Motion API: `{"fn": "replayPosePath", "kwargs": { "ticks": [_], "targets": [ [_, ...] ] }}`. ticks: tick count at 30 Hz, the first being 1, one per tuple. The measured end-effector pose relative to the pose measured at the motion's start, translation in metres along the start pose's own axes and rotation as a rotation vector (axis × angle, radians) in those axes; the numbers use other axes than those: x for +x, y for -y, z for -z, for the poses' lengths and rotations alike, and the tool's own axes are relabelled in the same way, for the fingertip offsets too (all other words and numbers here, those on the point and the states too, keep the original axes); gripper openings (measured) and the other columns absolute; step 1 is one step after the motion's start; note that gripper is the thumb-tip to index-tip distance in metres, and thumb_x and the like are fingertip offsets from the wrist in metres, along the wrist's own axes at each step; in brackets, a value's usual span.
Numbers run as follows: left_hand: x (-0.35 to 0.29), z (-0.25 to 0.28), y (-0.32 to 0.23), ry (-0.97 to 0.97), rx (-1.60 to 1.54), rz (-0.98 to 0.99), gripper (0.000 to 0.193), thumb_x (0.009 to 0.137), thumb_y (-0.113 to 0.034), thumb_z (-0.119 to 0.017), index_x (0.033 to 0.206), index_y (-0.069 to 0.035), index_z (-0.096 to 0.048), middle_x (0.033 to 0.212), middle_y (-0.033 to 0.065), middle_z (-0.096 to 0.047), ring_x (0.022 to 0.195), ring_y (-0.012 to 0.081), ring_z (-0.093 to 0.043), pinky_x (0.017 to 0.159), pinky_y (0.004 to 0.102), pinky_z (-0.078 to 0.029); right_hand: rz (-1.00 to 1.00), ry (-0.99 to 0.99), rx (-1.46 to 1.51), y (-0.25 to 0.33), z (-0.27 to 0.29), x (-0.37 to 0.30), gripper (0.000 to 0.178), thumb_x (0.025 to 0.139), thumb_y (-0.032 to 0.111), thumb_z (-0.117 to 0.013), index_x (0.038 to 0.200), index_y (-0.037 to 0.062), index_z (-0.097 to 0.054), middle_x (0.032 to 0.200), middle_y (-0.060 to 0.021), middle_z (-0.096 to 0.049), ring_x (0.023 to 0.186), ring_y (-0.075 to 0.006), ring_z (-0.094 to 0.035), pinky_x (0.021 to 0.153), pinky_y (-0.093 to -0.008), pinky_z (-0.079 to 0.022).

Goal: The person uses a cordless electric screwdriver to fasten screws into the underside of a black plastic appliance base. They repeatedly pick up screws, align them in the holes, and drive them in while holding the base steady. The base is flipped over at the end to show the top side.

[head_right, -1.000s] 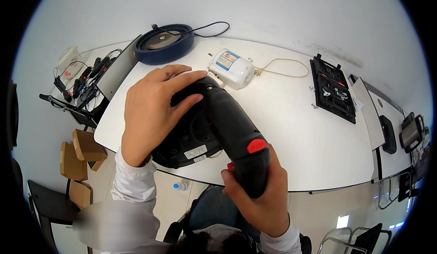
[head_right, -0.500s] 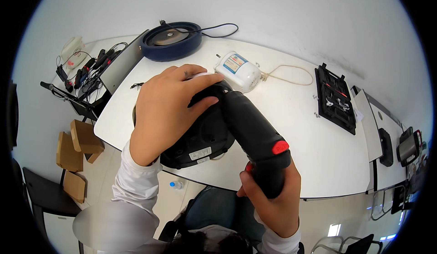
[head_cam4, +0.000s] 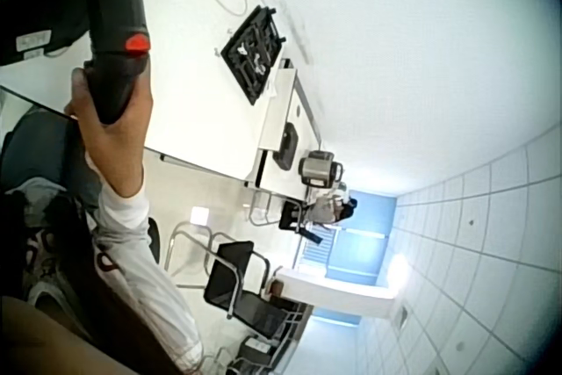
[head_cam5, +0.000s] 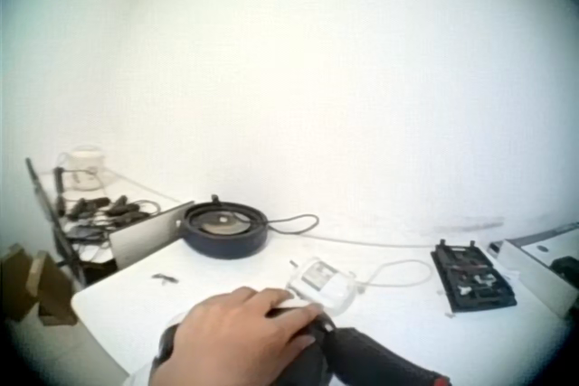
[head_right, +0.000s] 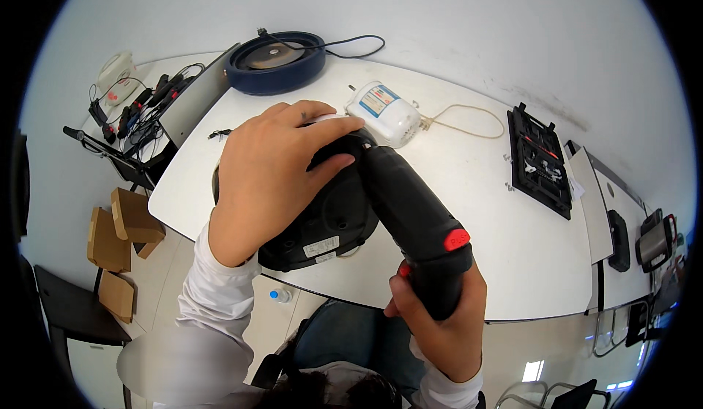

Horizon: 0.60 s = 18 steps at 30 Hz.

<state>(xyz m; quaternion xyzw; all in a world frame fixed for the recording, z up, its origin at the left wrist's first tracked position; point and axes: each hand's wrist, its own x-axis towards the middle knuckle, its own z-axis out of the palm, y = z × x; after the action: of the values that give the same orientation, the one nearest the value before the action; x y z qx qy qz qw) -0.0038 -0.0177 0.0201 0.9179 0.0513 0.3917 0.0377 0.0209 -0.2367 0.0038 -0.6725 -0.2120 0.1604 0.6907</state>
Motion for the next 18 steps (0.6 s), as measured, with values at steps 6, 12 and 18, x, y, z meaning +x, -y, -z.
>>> {"fn": "replayPosePath", "kwargs": {
  "ticks": [6, 12, 18],
  "targets": [
    [0.0003, -0.0006, -0.0006, 0.000, 0.012, -0.002, 0.032, 0.072, -0.018, -0.077, 0.104, -0.018, -0.072, 0.100, 0.0036, -0.068, 0.086, 0.0243, -0.064, 0.069, 0.0344, -0.051, 0.002, 0.010, 0.022, -0.0013, 0.0008, 0.0011, 0.032, 0.080, -0.004, -0.066, 0.109, -0.0048, -0.053, 0.082, -0.0102, -0.061, 0.061, -0.0168, -0.063, 0.057, -0.0287, -0.053],
    [0.0004, 0.0000, -0.0010, -0.011, 0.013, -0.008, 0.032, 0.072, -0.018, -0.078, 0.103, -0.017, -0.072, 0.100, 0.0038, -0.068, 0.085, 0.0243, -0.065, 0.068, 0.0342, -0.051, 0.001, 0.015, 0.022, -0.0011, 0.0004, 0.0015, 0.032, 0.080, -0.003, -0.066, 0.109, -0.0052, -0.053, 0.083, -0.0104, -0.061, 0.061, -0.0165, -0.063, 0.057, -0.0285, -0.053],
    [0.0010, -0.0009, -0.0014, -0.026, 0.017, -0.016, 0.032, 0.071, -0.017, -0.078, 0.103, -0.017, -0.072, 0.099, 0.0036, -0.069, 0.084, 0.0239, -0.065, 0.067, 0.0337, -0.051, -0.016, -0.008, 0.041, 0.0000, -0.0010, 0.0012, 0.033, 0.079, -0.003, -0.067, 0.109, -0.0054, -0.053, 0.084, -0.0106, -0.061, 0.062, -0.0161, -0.063, 0.057, -0.0279, -0.053]
  ]
}}
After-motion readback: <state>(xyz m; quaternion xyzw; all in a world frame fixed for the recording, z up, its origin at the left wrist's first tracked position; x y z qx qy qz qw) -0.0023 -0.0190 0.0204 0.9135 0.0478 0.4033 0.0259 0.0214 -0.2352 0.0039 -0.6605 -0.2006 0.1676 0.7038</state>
